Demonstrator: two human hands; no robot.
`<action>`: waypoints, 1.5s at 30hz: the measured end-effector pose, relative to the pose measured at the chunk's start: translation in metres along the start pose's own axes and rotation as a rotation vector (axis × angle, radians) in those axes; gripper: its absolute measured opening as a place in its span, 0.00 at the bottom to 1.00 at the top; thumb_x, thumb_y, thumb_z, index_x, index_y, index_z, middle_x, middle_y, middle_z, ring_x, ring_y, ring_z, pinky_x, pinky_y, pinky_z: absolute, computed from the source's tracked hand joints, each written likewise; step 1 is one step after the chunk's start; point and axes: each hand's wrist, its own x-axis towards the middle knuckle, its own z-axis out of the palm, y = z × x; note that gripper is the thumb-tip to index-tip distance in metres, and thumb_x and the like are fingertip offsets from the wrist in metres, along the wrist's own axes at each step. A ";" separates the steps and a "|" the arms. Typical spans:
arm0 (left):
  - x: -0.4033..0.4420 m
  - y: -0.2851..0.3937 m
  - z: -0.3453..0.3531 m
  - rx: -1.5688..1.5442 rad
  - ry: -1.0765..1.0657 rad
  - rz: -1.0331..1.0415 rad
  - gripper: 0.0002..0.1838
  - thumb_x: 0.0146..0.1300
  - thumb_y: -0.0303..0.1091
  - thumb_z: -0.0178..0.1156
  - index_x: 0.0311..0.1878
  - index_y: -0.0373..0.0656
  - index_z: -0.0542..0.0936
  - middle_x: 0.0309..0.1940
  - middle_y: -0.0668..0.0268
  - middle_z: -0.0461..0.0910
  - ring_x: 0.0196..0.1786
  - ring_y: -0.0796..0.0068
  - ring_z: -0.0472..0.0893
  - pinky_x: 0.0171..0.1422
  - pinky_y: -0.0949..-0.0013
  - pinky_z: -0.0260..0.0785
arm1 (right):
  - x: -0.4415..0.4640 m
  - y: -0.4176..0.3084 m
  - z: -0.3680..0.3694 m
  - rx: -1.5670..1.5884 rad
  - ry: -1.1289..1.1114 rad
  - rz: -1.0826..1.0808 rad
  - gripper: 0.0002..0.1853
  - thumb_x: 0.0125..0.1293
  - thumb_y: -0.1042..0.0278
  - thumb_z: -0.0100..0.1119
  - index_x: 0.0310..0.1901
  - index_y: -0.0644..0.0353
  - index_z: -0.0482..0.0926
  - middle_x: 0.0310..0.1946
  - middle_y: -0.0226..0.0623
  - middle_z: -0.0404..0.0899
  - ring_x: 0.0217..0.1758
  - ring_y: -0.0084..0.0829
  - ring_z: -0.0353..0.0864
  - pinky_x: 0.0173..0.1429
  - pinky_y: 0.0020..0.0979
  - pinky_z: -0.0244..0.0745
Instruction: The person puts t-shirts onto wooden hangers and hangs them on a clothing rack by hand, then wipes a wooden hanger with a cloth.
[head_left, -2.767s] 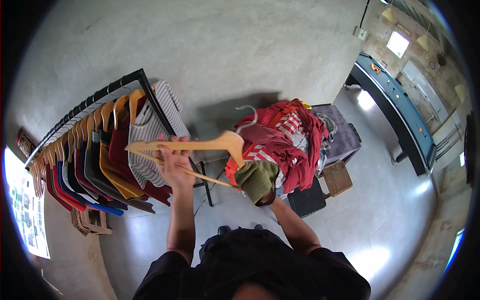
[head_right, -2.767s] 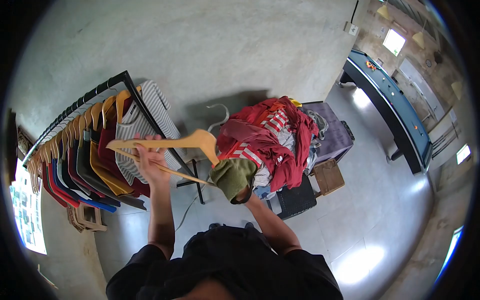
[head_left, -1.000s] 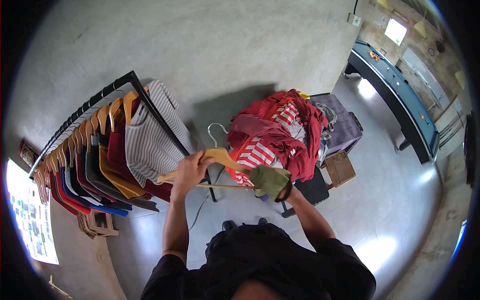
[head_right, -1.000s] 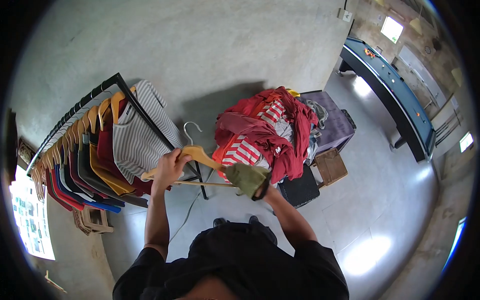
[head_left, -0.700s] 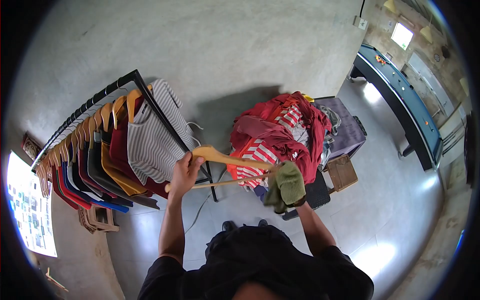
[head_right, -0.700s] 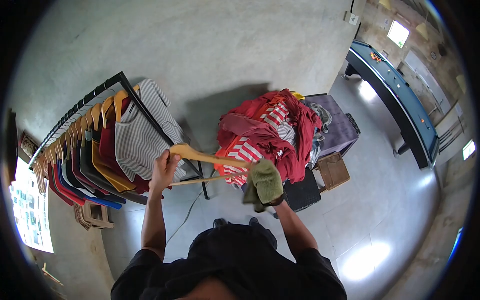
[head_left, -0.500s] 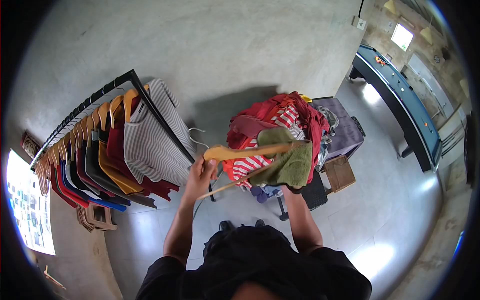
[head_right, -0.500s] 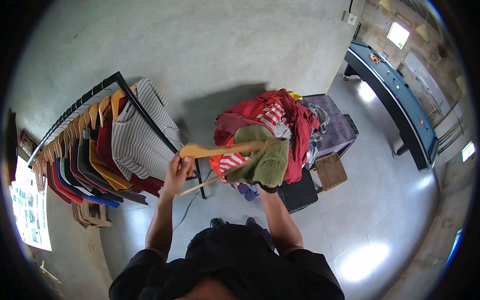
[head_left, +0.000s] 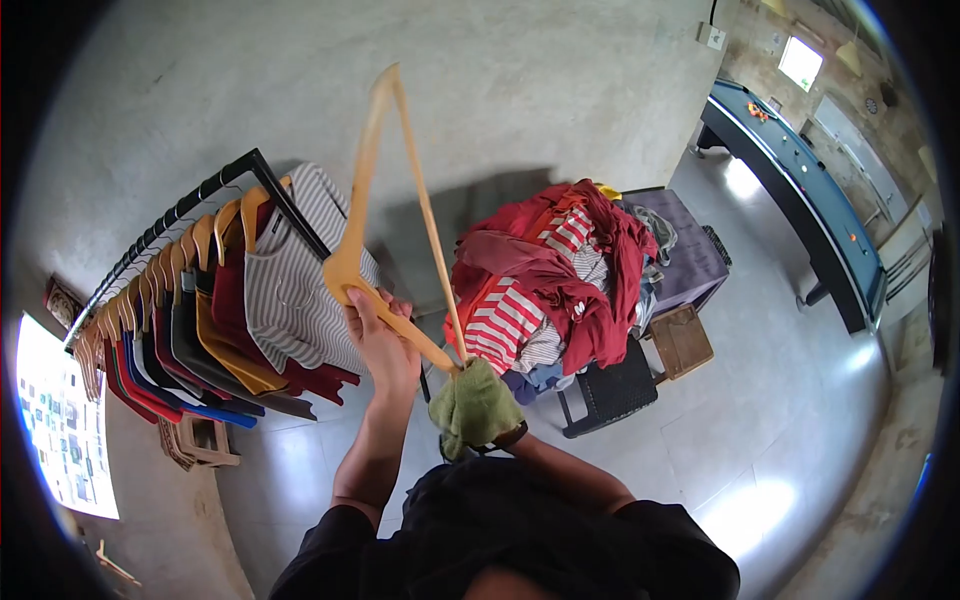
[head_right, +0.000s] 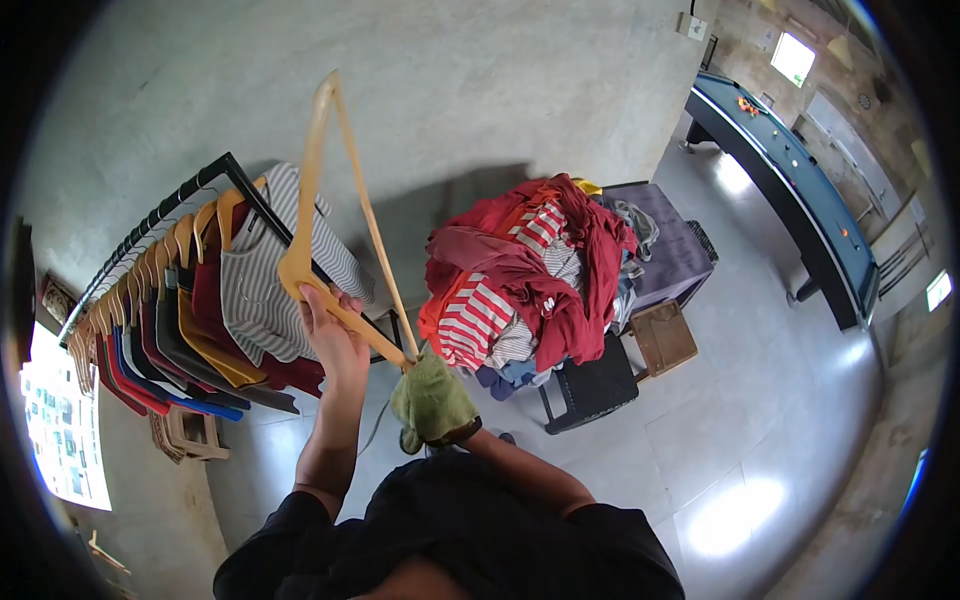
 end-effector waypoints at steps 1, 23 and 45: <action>0.001 -0.003 -0.004 -0.021 0.004 -0.002 0.12 0.75 0.47 0.52 0.48 0.50 0.70 0.30 0.71 0.71 0.29 0.80 0.69 0.39 0.70 0.66 | -0.006 0.007 0.008 0.029 0.059 -0.017 0.21 0.75 0.57 0.48 0.62 0.58 0.69 0.56 0.39 0.76 0.57 0.35 0.76 0.65 0.37 0.68; 0.009 -0.052 0.002 -0.234 -0.253 -0.291 0.24 0.72 0.60 0.47 0.50 0.47 0.66 0.36 0.67 0.68 0.33 0.74 0.67 0.43 0.67 0.63 | 0.033 -0.028 -0.089 -0.526 0.424 -0.136 0.14 0.52 0.64 0.62 0.41 0.54 0.84 0.33 0.36 0.79 0.35 0.44 0.79 0.35 0.42 0.71; -0.127 -0.165 0.023 0.547 -0.913 -0.452 0.21 0.80 0.40 0.41 0.67 0.37 0.67 0.56 0.61 0.74 0.58 0.76 0.72 0.65 0.71 0.61 | -0.025 0.070 -0.149 0.837 0.619 0.213 0.32 0.69 0.73 0.58 0.72 0.60 0.58 0.66 0.37 0.67 0.65 0.29 0.71 0.69 0.31 0.66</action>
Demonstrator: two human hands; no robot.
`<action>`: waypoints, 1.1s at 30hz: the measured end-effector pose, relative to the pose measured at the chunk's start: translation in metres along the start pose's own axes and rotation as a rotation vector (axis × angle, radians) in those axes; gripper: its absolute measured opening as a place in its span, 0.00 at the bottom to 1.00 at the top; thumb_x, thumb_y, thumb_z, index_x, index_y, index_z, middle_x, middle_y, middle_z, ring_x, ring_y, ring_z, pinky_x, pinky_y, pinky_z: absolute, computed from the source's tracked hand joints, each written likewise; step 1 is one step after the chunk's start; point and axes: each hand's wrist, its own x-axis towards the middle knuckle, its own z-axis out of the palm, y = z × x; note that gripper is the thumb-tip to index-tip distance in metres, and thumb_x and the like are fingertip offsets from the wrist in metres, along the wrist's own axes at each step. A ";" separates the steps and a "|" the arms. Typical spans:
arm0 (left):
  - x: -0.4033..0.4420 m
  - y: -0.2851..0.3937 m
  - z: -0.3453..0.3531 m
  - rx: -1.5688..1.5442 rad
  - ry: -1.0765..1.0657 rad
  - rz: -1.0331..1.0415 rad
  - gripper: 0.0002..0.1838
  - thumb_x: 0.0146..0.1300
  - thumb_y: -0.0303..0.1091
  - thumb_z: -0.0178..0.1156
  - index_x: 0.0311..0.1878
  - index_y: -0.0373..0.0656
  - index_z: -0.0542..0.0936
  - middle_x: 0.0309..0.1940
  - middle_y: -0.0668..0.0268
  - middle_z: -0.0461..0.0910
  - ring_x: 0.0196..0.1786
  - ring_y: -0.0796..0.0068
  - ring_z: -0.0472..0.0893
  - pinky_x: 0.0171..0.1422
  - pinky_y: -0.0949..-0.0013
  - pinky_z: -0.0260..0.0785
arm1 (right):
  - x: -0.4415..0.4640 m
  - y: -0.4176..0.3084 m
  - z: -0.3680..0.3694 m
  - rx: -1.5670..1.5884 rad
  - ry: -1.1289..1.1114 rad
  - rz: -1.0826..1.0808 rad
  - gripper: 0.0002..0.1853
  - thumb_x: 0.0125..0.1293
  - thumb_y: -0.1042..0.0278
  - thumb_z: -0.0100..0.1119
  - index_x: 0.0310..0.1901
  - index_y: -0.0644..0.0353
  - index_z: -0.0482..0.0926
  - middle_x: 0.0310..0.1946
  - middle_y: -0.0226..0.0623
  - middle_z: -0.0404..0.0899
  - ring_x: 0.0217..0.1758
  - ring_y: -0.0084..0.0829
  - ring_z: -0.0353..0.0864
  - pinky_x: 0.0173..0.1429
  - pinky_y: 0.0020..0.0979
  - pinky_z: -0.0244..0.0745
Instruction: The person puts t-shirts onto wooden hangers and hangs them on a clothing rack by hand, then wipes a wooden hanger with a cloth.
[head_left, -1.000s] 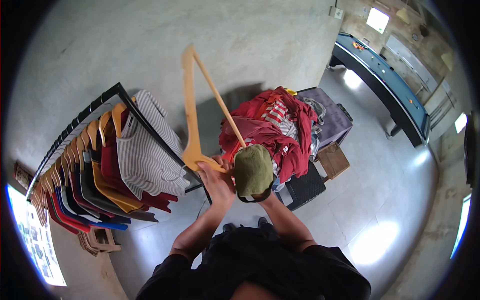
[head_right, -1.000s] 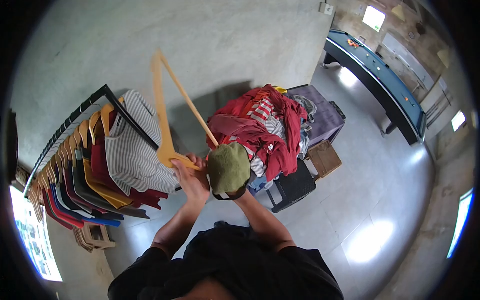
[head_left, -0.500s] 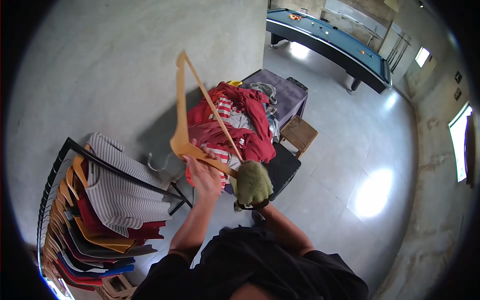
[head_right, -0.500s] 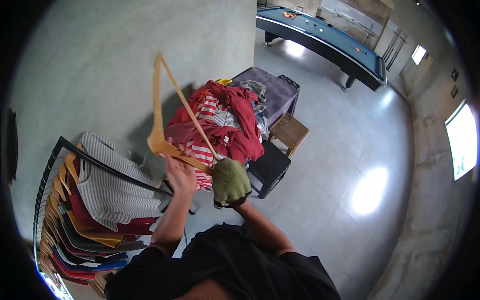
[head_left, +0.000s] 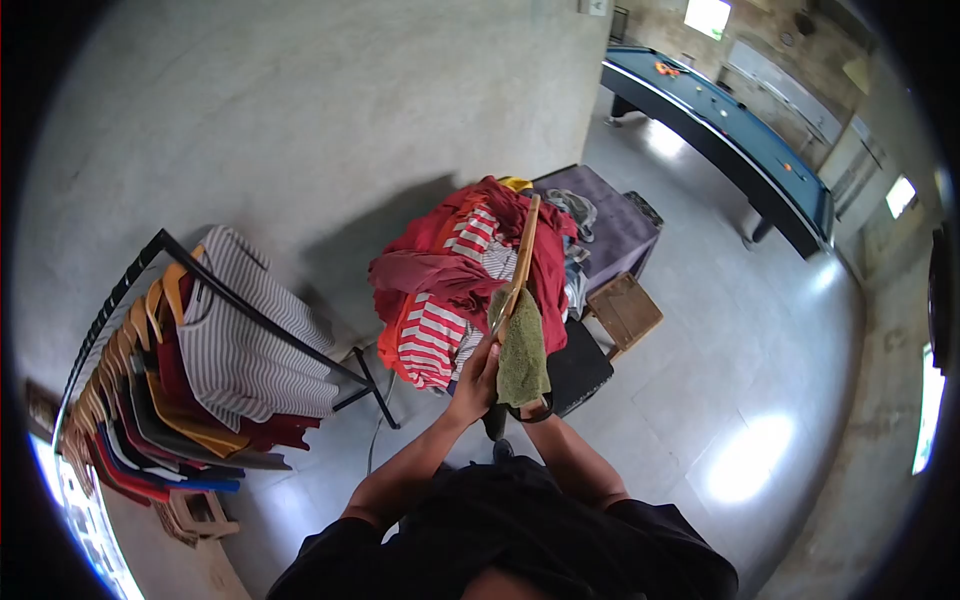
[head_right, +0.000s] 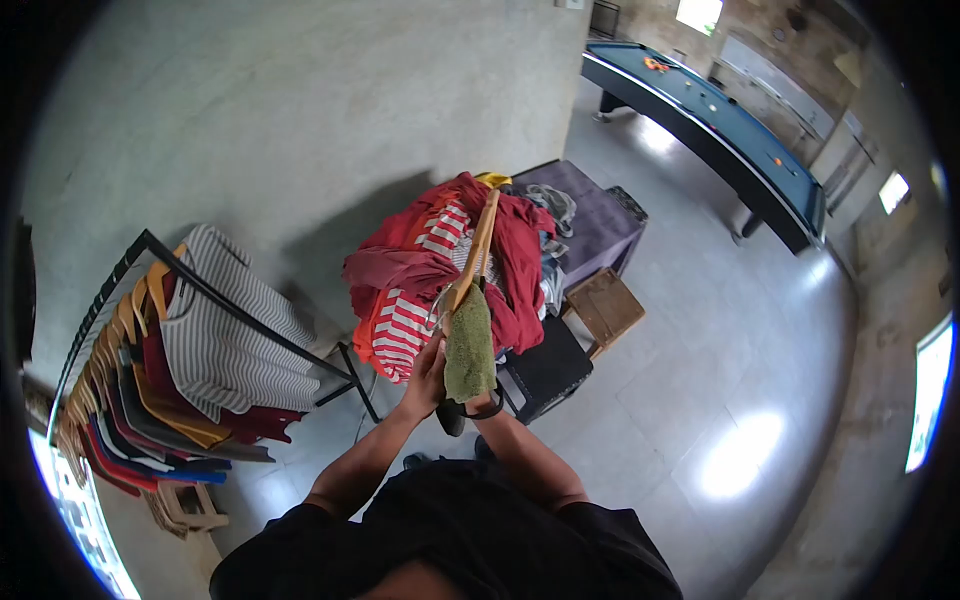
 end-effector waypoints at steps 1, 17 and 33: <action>0.000 0.006 0.000 0.040 0.004 -0.008 0.21 0.79 0.40 0.42 0.67 0.37 0.67 0.55 0.61 0.75 0.58 0.75 0.72 0.65 0.71 0.61 | 0.006 -0.004 0.003 -0.069 0.028 -0.001 0.33 0.67 0.74 0.60 0.72 0.59 0.59 0.66 0.37 0.68 0.64 0.29 0.71 0.68 0.31 0.67; -0.011 0.045 -0.052 0.482 -0.209 -0.154 0.21 0.76 0.40 0.48 0.64 0.35 0.69 0.41 0.49 0.80 0.45 0.62 0.82 0.51 0.64 0.70 | 0.095 -0.034 -0.012 0.732 0.092 0.439 0.23 0.69 0.55 0.57 0.61 0.58 0.71 0.50 0.39 0.78 0.49 0.36 0.81 0.52 0.38 0.79; 0.012 0.060 -0.155 0.387 -0.075 -0.067 0.22 0.67 0.32 0.61 0.61 0.37 0.70 0.45 0.51 0.79 0.48 0.62 0.81 0.53 0.66 0.70 | 0.046 0.027 0.113 0.650 0.288 0.638 0.28 0.75 0.45 0.41 0.68 0.52 0.66 0.60 0.36 0.75 0.59 0.36 0.76 0.61 0.37 0.75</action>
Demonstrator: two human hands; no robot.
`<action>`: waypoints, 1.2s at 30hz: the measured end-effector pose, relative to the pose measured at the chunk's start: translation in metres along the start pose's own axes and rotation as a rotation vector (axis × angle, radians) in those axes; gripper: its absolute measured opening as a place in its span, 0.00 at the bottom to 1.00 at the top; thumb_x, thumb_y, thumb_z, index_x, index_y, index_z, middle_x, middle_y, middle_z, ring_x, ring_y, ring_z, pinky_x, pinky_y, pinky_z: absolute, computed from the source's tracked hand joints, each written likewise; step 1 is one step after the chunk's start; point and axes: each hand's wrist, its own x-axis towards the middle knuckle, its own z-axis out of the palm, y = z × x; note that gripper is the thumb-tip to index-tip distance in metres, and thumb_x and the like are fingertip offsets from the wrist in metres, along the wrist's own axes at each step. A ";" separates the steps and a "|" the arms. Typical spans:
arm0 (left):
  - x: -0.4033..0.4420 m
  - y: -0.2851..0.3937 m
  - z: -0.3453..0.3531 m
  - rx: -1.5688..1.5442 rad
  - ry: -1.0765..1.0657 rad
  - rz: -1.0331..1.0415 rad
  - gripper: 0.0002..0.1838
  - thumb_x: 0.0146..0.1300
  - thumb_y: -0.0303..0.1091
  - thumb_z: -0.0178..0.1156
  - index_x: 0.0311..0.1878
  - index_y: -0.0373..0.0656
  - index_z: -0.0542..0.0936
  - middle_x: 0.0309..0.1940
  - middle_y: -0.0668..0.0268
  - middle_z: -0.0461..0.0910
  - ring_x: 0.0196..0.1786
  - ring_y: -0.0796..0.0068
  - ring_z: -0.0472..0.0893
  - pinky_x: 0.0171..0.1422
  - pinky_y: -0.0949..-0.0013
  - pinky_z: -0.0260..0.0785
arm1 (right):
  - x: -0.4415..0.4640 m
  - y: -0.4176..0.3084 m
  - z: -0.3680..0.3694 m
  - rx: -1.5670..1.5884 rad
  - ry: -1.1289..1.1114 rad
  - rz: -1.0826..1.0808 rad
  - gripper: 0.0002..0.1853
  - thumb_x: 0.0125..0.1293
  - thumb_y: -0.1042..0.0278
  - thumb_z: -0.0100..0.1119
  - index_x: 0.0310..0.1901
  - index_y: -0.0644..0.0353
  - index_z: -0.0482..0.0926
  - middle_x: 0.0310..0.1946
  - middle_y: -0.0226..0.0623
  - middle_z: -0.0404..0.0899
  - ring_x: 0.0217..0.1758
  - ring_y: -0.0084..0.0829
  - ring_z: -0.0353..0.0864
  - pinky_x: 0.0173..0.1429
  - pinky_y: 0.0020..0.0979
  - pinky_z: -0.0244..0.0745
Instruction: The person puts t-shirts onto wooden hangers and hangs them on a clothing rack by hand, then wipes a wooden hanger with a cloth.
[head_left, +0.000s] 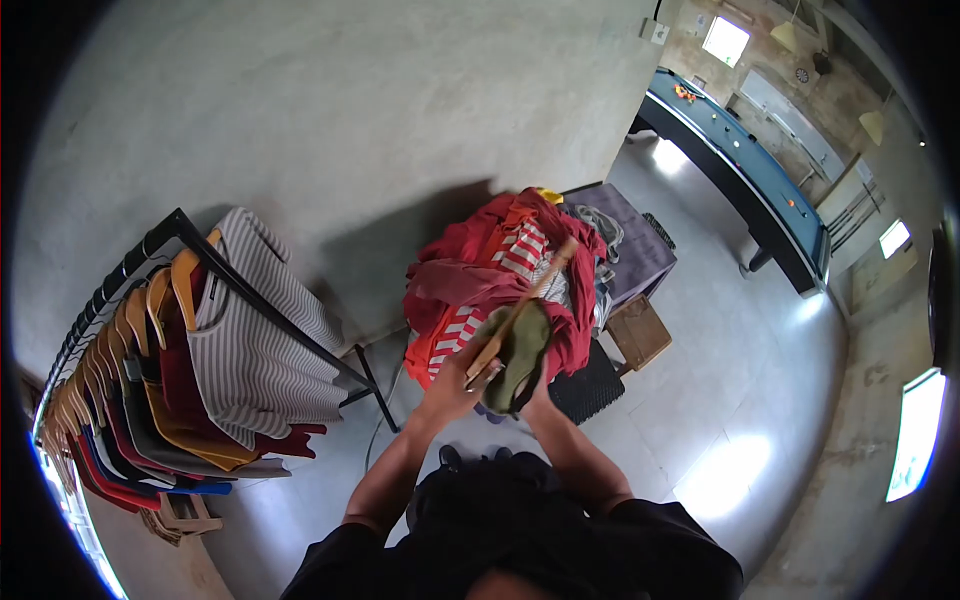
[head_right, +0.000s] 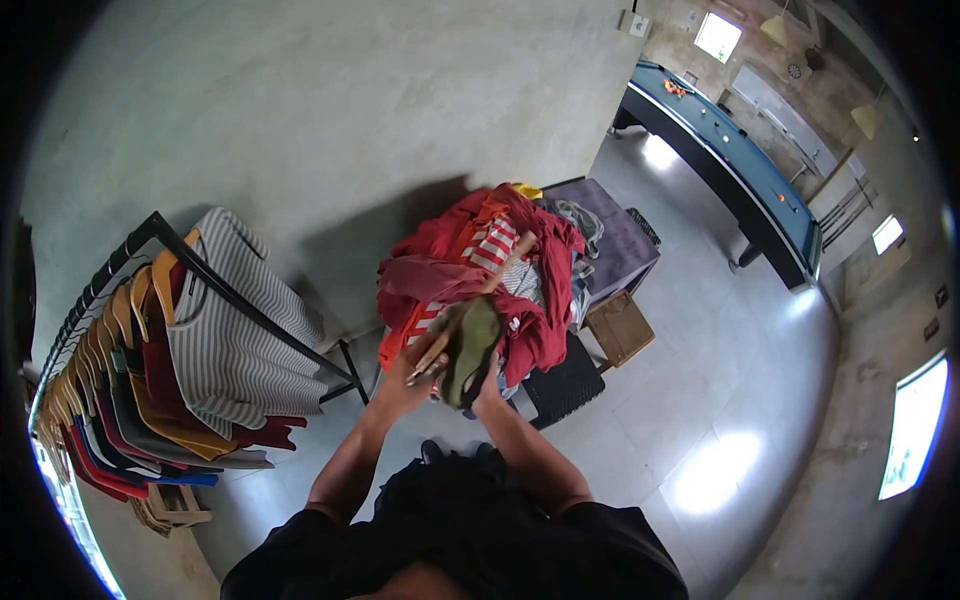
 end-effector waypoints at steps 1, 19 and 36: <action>-0.002 -0.002 -0.006 0.035 -0.089 -0.049 0.23 0.65 0.31 0.63 0.61 0.36 0.71 0.45 0.49 0.80 0.48 0.57 0.83 0.52 0.64 0.71 | 0.006 -0.005 -0.004 -0.086 -0.006 -0.110 0.28 0.74 0.42 0.41 0.67 0.51 0.67 0.60 0.36 0.74 0.60 0.36 0.76 0.62 0.38 0.75; 0.062 -0.048 -0.009 0.019 -0.068 0.141 0.16 0.62 0.30 0.67 0.51 0.35 0.78 0.31 0.59 0.81 0.30 0.76 0.79 0.36 0.72 0.70 | -0.011 -0.196 -0.042 -1.310 0.659 -0.662 0.13 0.73 0.66 0.52 0.52 0.65 0.78 0.38 0.31 0.81 0.39 0.20 0.77 0.42 0.26 0.73; 0.175 -0.018 0.059 0.157 0.126 -0.187 0.11 0.69 0.32 0.57 0.50 0.35 0.77 0.31 0.54 0.81 0.30 0.65 0.81 0.37 0.63 0.70 | 0.218 -0.373 -0.050 -2.138 0.418 -0.356 0.29 0.66 0.46 0.60 0.56 0.66 0.77 0.50 0.53 0.81 0.56 0.54 0.78 0.61 0.43 0.71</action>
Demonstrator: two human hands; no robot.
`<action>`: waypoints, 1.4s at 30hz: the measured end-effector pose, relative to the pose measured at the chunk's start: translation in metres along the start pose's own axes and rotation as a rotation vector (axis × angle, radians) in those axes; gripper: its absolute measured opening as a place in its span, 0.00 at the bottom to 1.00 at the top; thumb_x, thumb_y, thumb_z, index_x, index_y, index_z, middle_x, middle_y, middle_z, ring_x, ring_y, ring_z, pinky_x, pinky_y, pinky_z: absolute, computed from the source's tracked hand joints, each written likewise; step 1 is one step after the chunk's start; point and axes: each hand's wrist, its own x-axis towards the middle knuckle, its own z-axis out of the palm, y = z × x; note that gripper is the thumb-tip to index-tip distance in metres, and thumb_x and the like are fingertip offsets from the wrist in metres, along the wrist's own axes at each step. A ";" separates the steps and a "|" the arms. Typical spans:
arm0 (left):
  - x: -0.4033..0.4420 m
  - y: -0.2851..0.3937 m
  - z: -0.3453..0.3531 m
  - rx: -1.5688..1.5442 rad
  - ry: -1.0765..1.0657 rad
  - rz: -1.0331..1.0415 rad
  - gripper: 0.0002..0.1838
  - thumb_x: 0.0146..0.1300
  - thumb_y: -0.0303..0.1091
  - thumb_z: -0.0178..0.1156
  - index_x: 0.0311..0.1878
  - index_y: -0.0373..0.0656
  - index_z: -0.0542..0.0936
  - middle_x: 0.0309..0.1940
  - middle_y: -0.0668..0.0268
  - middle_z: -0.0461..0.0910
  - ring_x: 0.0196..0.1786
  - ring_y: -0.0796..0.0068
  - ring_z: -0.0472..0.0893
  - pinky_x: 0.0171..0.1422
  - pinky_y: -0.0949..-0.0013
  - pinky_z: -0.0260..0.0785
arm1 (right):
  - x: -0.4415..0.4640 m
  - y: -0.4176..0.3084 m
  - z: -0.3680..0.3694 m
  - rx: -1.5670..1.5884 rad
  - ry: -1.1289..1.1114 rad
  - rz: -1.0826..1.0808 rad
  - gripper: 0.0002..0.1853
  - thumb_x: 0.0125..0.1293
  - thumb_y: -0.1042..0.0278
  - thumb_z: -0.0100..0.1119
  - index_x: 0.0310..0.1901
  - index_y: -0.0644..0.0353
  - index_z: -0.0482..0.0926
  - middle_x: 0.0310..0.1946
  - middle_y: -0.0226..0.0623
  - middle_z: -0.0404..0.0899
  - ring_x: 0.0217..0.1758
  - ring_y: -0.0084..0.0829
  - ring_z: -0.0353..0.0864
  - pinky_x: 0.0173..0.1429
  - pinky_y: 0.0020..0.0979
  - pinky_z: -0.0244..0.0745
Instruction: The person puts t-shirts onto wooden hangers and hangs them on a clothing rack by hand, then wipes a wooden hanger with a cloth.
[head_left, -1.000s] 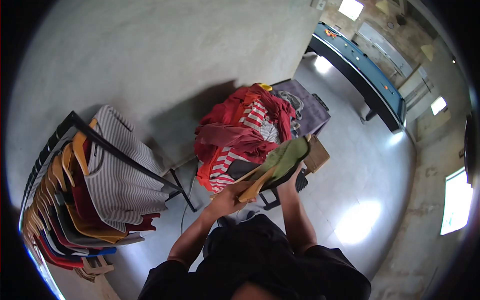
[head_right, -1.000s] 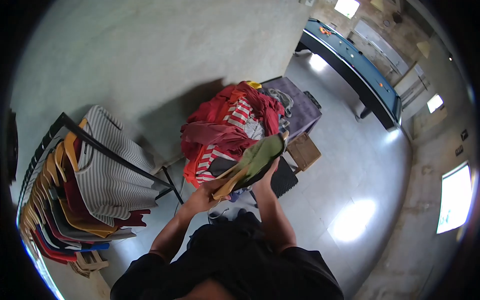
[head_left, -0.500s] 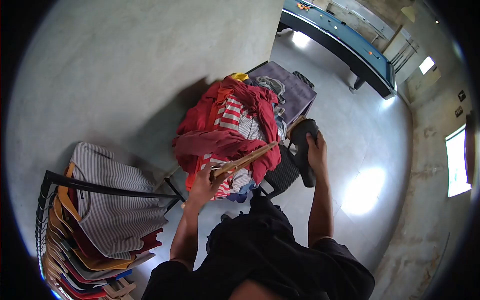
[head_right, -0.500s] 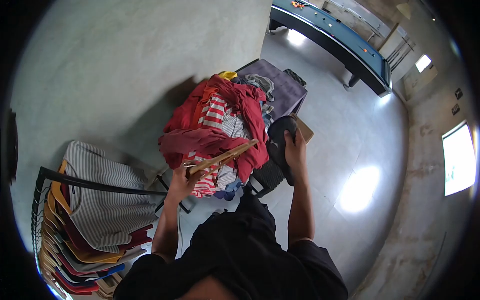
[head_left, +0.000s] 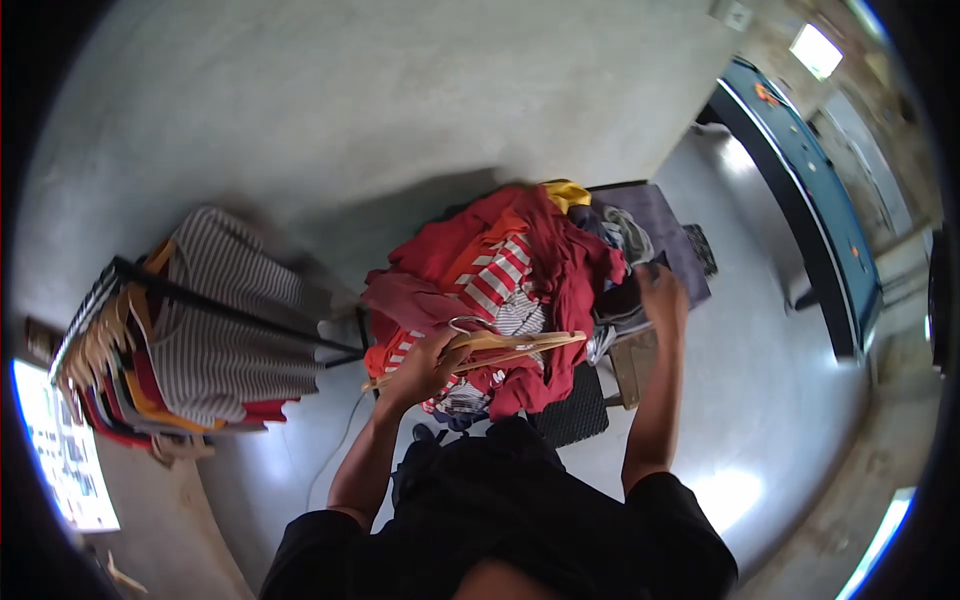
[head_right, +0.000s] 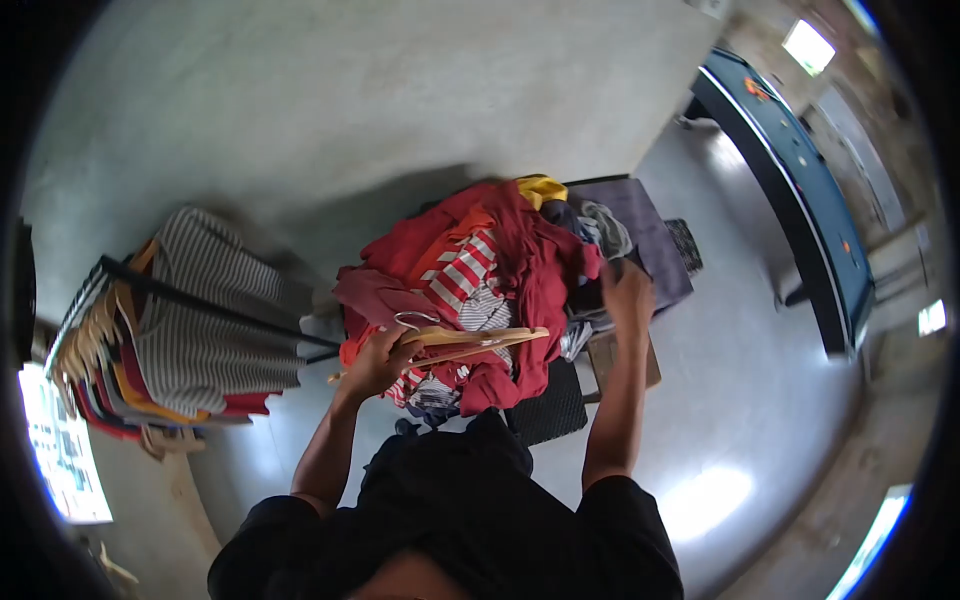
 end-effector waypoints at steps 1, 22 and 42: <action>0.003 0.003 0.005 -0.019 0.022 -0.062 0.11 0.69 0.32 0.57 0.50 0.35 0.77 0.31 0.54 0.81 0.31 0.65 0.81 0.37 0.63 0.70 | -0.003 -0.016 0.006 0.186 -0.071 -0.177 0.29 0.63 0.47 0.63 0.54 0.67 0.78 0.45 0.52 0.83 0.52 0.56 0.79 0.59 0.43 0.72; 0.045 -0.128 0.063 -0.138 0.812 -0.386 0.30 0.58 0.42 0.71 0.55 0.34 0.69 0.46 0.50 0.79 0.49 0.58 0.81 0.53 0.61 0.72 | -0.070 -0.049 0.147 0.754 -0.606 -0.414 0.18 0.60 0.60 0.71 0.40 0.69 0.80 0.19 0.29 0.73 0.23 0.18 0.67 0.29 0.31 0.64; 0.038 -0.087 0.041 -0.578 0.045 -0.104 0.36 0.61 0.29 0.68 0.70 0.36 0.63 0.64 0.58 0.71 0.66 0.70 0.70 0.70 0.64 0.64 | -0.099 -0.095 0.138 0.924 -0.246 -0.346 0.10 0.61 0.79 0.57 0.45 0.67 0.77 0.24 0.34 0.77 0.29 0.17 0.73 0.33 0.28 0.70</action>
